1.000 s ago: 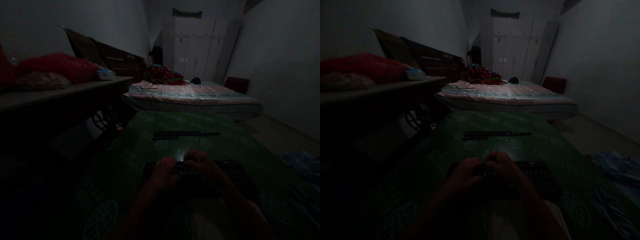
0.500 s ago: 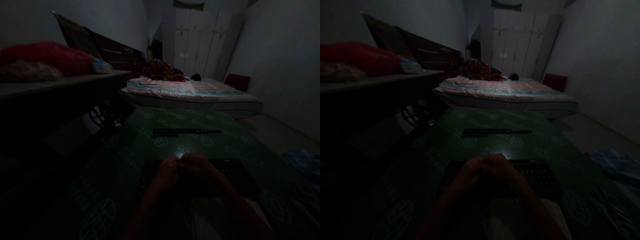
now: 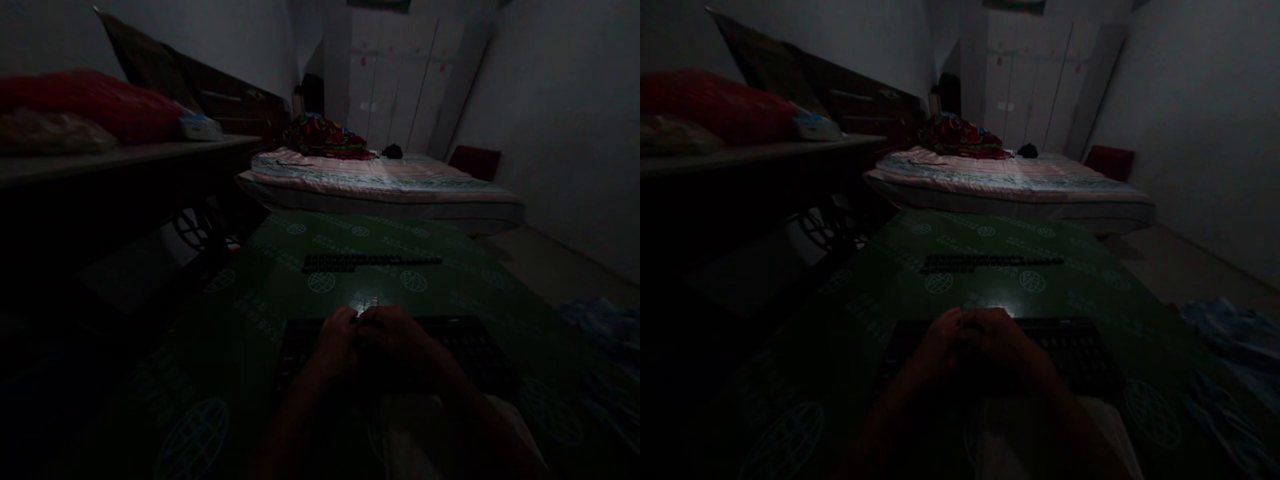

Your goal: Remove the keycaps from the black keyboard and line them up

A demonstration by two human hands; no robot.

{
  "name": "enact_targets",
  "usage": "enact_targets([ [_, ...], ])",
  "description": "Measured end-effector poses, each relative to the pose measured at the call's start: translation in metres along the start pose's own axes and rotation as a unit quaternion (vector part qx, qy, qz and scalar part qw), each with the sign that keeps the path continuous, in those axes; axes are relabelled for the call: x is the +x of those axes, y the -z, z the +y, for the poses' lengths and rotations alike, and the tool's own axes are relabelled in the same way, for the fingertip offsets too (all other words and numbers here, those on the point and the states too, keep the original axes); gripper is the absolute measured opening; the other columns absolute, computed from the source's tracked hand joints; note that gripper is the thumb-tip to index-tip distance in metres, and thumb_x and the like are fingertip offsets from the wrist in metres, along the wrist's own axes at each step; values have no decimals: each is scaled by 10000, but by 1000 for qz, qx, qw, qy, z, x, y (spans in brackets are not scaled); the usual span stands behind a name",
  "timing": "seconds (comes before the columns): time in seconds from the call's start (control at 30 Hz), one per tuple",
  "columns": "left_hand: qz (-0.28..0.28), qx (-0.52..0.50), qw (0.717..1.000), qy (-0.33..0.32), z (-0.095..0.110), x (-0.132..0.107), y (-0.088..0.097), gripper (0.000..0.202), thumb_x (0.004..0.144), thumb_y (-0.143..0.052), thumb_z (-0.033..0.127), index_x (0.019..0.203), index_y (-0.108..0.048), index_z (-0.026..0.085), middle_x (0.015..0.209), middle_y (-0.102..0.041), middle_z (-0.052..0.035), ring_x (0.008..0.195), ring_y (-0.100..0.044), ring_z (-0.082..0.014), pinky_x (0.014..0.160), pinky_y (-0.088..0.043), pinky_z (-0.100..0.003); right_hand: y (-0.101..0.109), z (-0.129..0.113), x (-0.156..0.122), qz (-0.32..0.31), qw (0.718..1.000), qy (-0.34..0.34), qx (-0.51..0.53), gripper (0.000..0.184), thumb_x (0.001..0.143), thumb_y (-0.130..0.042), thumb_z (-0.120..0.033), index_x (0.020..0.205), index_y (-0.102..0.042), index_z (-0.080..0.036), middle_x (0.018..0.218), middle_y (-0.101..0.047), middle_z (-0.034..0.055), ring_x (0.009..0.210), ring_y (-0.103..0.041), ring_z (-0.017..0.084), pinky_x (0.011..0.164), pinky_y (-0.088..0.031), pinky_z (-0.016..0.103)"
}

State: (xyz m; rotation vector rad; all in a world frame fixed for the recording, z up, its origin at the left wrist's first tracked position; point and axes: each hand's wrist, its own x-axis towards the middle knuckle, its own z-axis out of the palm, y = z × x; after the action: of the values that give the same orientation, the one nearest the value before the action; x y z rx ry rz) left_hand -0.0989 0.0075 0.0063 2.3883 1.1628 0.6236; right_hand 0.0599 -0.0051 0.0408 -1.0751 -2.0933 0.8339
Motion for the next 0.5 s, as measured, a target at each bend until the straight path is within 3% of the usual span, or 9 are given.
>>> enact_targets([
  [0.17,-14,21,1000,0,1,0,2,364,663,-490,97,1014,-560,159,1007,-576,-97,997,-497,-245,892,-381,-401,-2,2,0,6,1000,13,8,182,805,-534,-158,916,-665,-215,878,-693,16,777,-628,156,712,-451,251],
  [0.5,-2,4,1000,27,6,0,3,306,676,-482,121,967,-568,160,969,-581,-94,973,-509,-247,877,-392,-404,-5,2,1,4,1000,6,-5,192,804,-525,-155,912,-666,-229,859,-694,13,746,-631,158,692,-458,260],
])
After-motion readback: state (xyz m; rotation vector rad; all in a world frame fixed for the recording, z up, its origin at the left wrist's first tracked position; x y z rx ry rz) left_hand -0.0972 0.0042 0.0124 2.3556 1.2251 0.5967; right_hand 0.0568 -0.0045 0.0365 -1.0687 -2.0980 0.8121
